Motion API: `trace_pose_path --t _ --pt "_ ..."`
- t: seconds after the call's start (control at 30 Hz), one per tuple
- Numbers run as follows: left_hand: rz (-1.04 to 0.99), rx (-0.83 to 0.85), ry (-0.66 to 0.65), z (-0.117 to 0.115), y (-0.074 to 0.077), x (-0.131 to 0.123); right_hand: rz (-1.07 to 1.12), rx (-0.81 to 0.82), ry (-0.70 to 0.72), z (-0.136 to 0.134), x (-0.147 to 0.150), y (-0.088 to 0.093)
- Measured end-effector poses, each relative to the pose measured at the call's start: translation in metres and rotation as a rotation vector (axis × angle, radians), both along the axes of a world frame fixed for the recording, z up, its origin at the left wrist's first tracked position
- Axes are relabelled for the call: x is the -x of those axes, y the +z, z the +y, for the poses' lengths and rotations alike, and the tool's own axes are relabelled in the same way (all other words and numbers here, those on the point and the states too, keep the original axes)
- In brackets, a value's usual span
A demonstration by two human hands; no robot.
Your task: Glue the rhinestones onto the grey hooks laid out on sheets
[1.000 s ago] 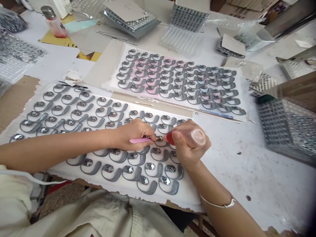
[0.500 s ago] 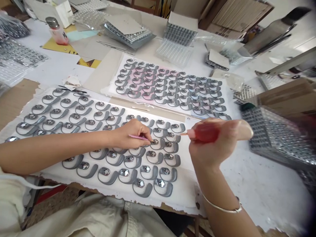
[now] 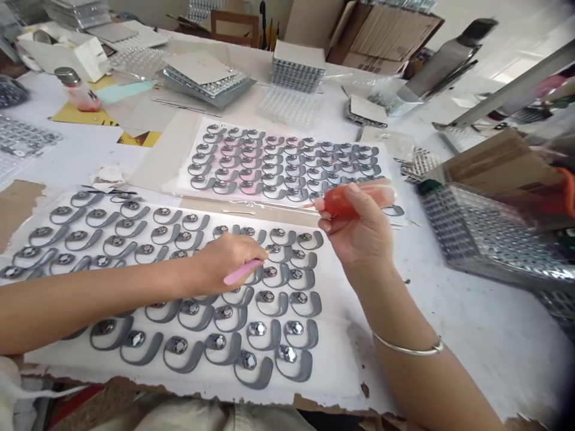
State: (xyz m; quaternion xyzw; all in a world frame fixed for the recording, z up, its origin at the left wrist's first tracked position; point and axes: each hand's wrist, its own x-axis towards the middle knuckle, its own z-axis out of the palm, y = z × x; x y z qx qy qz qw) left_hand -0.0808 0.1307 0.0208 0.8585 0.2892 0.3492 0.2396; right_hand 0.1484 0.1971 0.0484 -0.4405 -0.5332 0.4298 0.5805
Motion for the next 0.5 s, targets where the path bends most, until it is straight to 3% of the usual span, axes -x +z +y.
trace_pose_path --t 0.1,0.3,0.5 --pt "0.082 -0.230 -0.040 0.004 -0.013 -0.005 0.128 0.159 0.005 -0.005 0.012 -0.003" --pt "0.261 -0.313 -0.029 0.002 -0.021 -0.008 0.057 0.061 -0.005 -0.016 0.020 -0.014" --pt "0.285 -0.431 -0.033 -0.002 -0.021 -0.010 -0.157 -0.070 -0.012 -0.028 0.026 -0.020"
